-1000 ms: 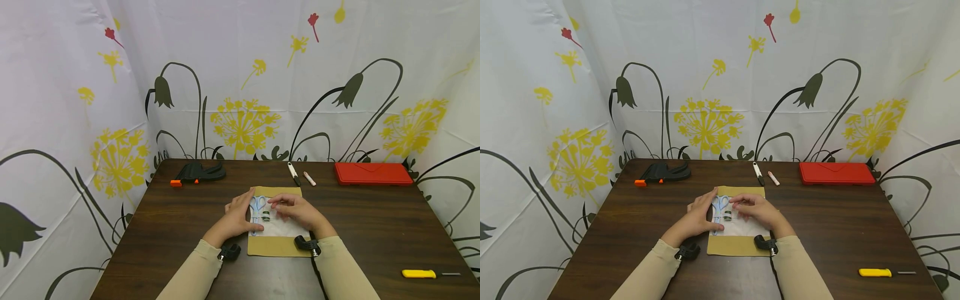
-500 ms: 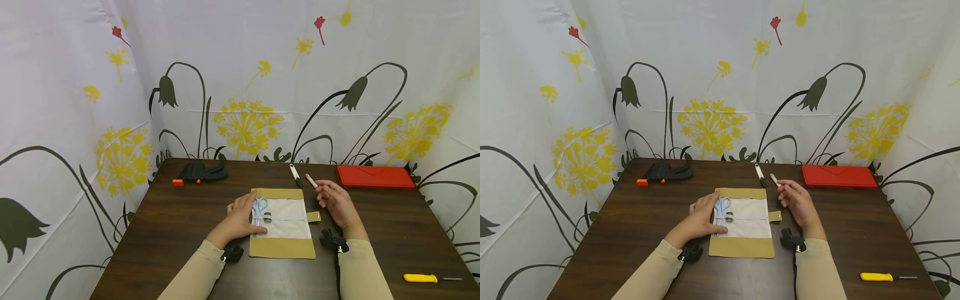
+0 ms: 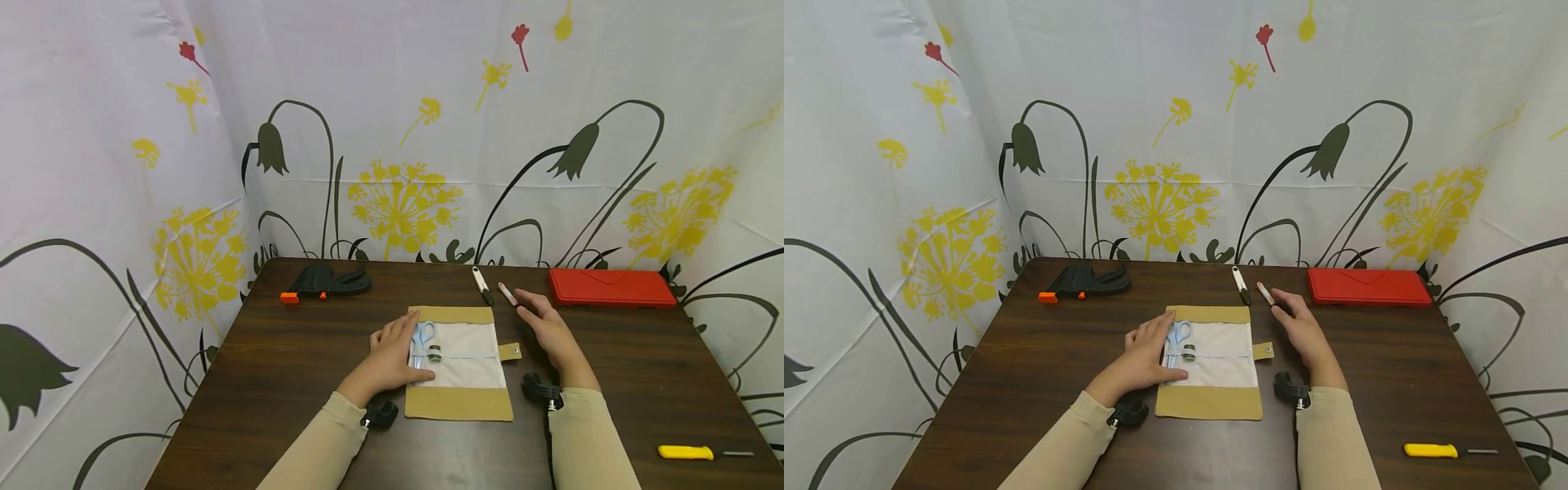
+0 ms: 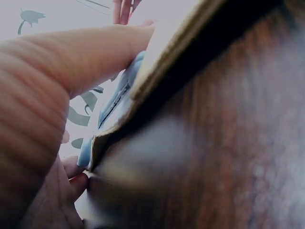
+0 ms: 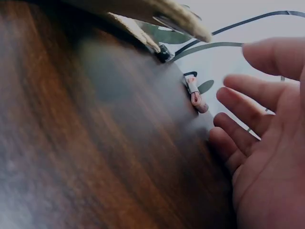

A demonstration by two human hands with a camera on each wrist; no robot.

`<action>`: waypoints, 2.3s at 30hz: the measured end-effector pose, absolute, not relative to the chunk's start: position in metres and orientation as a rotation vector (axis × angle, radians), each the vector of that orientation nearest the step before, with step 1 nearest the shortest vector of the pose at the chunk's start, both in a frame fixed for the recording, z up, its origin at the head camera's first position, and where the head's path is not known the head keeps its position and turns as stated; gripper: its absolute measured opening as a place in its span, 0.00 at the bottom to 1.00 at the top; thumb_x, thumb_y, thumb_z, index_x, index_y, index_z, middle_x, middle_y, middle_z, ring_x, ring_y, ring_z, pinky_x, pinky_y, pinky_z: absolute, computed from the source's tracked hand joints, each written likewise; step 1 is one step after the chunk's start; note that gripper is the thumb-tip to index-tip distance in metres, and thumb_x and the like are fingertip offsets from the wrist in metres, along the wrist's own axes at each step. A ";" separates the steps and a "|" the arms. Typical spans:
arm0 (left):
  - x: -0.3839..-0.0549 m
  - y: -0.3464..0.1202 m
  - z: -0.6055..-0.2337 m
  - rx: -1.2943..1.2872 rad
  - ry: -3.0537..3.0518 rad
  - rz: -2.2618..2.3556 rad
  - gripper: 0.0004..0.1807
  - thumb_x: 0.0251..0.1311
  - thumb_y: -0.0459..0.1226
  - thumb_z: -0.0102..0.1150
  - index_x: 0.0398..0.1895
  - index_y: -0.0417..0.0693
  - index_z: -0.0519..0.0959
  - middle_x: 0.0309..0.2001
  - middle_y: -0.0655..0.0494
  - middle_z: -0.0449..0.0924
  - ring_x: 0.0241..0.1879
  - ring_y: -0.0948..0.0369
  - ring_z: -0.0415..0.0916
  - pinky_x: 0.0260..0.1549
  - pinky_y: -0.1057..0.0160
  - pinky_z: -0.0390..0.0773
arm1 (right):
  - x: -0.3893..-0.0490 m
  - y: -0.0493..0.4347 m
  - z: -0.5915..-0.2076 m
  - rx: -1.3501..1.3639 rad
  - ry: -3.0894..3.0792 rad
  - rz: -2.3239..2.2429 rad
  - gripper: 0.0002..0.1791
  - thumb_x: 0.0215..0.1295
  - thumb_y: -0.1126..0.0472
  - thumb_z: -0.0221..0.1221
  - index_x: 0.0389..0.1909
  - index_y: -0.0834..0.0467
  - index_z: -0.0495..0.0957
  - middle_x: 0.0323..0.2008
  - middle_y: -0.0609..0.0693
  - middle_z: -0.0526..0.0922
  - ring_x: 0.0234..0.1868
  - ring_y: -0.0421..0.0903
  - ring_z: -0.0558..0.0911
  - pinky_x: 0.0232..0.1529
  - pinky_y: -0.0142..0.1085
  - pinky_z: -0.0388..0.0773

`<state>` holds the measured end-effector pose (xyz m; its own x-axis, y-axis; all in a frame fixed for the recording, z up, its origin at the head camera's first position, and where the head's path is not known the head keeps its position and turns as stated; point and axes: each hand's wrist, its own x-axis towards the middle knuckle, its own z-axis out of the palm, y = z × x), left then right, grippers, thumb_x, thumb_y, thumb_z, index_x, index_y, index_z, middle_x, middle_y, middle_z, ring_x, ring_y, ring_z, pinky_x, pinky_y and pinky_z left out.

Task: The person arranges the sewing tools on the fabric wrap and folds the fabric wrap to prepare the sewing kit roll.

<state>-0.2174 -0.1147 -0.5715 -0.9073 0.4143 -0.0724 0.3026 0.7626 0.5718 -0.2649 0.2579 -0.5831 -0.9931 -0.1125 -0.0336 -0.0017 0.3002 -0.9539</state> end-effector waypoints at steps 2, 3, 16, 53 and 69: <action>-0.218 -0.114 -0.571 0.558 2.765 0.857 0.68 0.56 0.62 0.80 0.91 0.58 0.46 0.90 0.50 0.48 0.85 0.42 0.50 0.74 0.31 0.47 | -0.265 0.257 -0.583 -0.150 2.467 -1.762 0.31 0.85 0.56 0.56 0.84 0.56 0.64 0.85 0.60 0.58 0.86 0.63 0.54 0.83 0.70 0.47; -0.217 -0.114 -0.571 0.554 2.764 0.866 0.67 0.56 0.62 0.80 0.91 0.60 0.47 0.90 0.50 0.48 0.85 0.42 0.50 0.74 0.31 0.47 | -0.265 0.257 -0.582 -0.161 2.475 -1.739 0.31 0.85 0.56 0.56 0.84 0.55 0.64 0.85 0.60 0.58 0.87 0.63 0.53 0.83 0.71 0.46; -0.216 -0.114 -0.573 0.570 2.757 0.845 0.43 0.61 0.60 0.78 0.79 0.80 0.70 0.90 0.46 0.42 0.85 0.38 0.48 0.75 0.30 0.44 | -0.263 0.255 -0.583 0.006 2.505 -1.715 0.26 0.86 0.52 0.55 0.79 0.54 0.72 0.82 0.60 0.67 0.83 0.61 0.63 0.83 0.67 0.54; -0.220 -0.106 -0.575 0.491 2.793 0.948 0.26 0.62 0.55 0.79 0.64 0.74 0.83 0.89 0.40 0.43 0.85 0.36 0.46 0.74 0.28 0.45 | -0.271 0.249 -0.584 0.059 2.830 -1.631 0.15 0.73 0.65 0.69 0.58 0.62 0.84 0.42 0.54 0.82 0.41 0.46 0.76 0.41 0.32 0.73; -0.217 -0.106 -0.568 0.449 2.790 0.924 0.24 0.61 0.56 0.79 0.60 0.73 0.84 0.89 0.42 0.43 0.85 0.36 0.46 0.76 0.28 0.43 | -0.263 0.245 -0.576 -0.542 1.110 -2.923 0.22 0.81 0.81 0.33 0.51 0.59 0.73 0.40 0.52 0.81 0.39 0.46 0.83 0.42 0.33 0.83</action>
<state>-0.2168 -0.1059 -0.5683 -0.9407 0.3332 -0.0639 0.2292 0.7629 0.6045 -0.2634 0.2454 -0.5760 -0.9412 -0.0901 0.3256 -0.1488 -0.7547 -0.6390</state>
